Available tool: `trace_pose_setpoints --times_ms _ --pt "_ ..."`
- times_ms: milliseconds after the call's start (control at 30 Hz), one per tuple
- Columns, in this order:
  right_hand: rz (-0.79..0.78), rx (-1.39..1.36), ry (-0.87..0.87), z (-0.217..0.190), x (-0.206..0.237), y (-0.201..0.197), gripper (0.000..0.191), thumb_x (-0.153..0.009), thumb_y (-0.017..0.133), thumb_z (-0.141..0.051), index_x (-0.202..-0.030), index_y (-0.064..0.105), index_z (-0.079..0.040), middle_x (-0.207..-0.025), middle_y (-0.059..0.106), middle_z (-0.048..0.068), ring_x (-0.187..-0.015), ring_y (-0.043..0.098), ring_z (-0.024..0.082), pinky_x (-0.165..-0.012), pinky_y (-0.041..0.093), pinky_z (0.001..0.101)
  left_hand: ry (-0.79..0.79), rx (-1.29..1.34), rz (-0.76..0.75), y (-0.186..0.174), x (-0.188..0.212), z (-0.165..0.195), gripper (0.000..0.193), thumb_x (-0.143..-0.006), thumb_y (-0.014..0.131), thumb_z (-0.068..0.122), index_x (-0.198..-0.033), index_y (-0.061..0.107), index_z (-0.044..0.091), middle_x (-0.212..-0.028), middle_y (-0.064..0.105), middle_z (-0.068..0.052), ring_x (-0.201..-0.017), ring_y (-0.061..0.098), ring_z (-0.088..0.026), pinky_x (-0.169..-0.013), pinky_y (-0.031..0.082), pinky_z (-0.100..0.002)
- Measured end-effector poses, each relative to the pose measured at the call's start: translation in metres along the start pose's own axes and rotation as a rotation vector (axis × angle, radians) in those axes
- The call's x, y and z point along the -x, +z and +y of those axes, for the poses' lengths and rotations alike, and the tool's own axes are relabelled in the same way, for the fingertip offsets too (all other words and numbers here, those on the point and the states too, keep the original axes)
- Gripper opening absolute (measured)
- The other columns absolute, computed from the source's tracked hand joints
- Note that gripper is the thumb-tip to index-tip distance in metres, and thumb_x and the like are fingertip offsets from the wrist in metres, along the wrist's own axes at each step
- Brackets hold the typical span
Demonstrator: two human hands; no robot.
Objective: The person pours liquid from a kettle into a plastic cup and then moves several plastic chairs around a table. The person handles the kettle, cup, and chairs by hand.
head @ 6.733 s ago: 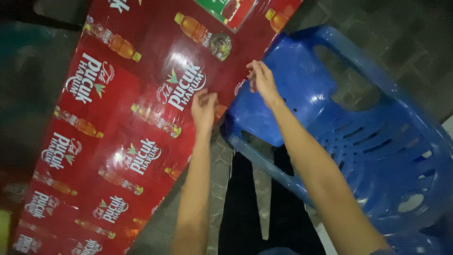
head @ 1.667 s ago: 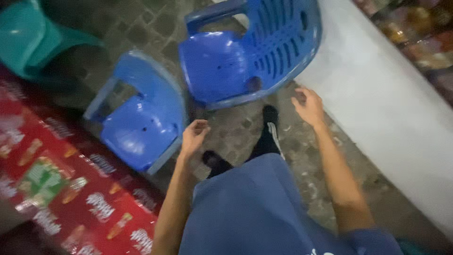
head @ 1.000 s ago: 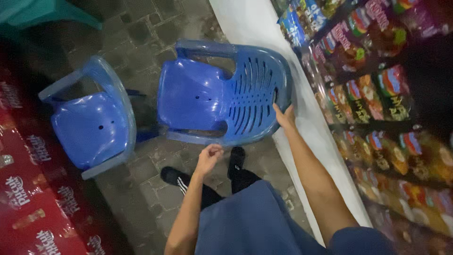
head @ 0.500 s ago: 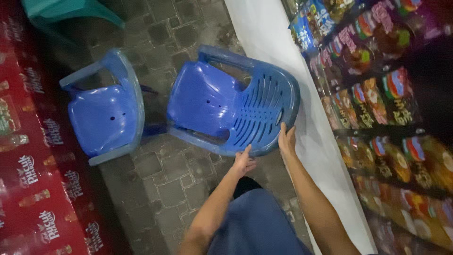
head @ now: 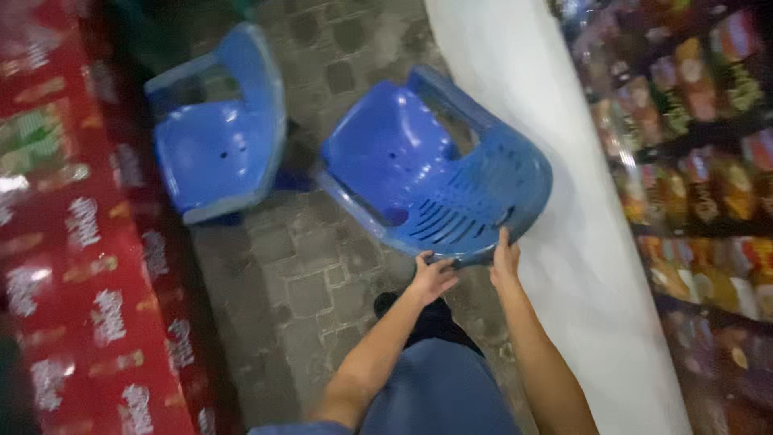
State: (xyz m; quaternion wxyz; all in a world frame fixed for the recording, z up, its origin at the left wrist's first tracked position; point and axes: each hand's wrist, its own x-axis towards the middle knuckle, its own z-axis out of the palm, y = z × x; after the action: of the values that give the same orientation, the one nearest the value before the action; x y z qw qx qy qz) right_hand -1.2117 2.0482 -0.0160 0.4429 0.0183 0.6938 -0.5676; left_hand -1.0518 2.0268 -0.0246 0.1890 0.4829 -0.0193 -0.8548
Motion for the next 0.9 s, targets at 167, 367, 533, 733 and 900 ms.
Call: trace_pose_setpoints --times_ms 167,367,533,733,900 --pt "-0.087 0.078 0.210 0.035 0.055 0.000 0.069 -0.098 0.047 -0.054 -0.150 0.047 -0.008 -0.139 0.059 0.014 -0.119 0.061 0.033 -0.087 0.053 0.0535 0.119 -0.045 0.231 -0.020 0.027 -0.012 0.077 -0.086 0.072 0.002 -0.136 0.020 0.028 -0.130 0.048 -0.020 -0.113 0.063 -0.039 -0.087 0.061 -0.055" --pt "-0.265 0.301 0.489 0.059 0.069 -0.032 0.073 -0.091 0.068 -0.051 -0.146 0.048 -0.007 -0.116 0.055 0.018 -0.093 0.068 0.037 -0.078 0.055 0.0534 0.166 -0.036 0.404 -0.060 0.031 -0.015 0.078 -0.081 0.077 0.007 -0.135 0.024 0.027 -0.129 0.049 -0.017 -0.108 0.060 -0.036 -0.076 0.060 -0.053" --pt "-0.137 0.514 -0.116 0.026 0.021 -0.066 0.093 -0.075 0.087 -0.033 -0.141 0.035 0.006 -0.122 0.065 0.022 -0.104 0.067 0.030 -0.090 0.057 0.0481 0.215 -0.117 0.506 -0.090 0.029 -0.006 0.087 -0.077 0.080 0.019 -0.140 0.022 0.030 -0.125 0.054 -0.020 -0.102 0.060 -0.037 -0.065 0.056 -0.048" --pt "-0.179 1.142 -0.735 -0.024 -0.062 -0.069 0.086 -0.084 0.082 -0.036 -0.146 0.041 0.007 -0.132 0.055 0.036 -0.124 0.053 0.049 -0.105 0.044 0.0525 0.283 -0.179 0.665 -0.090 0.001 0.010 0.092 -0.079 0.080 0.026 -0.150 0.021 0.022 -0.124 0.058 -0.022 -0.092 0.061 -0.036 -0.058 0.047 -0.048" --pt "-0.262 1.358 -0.587 -0.053 -0.111 -0.037 0.083 -0.080 0.080 -0.035 -0.139 0.046 0.011 -0.123 0.059 0.037 -0.117 0.057 0.052 -0.101 0.047 0.0542 0.273 -0.250 0.788 -0.083 -0.019 0.012 0.091 -0.075 0.082 0.031 -0.145 0.028 0.010 -0.131 0.055 -0.016 -0.112 0.063 -0.037 -0.080 0.055 -0.057"
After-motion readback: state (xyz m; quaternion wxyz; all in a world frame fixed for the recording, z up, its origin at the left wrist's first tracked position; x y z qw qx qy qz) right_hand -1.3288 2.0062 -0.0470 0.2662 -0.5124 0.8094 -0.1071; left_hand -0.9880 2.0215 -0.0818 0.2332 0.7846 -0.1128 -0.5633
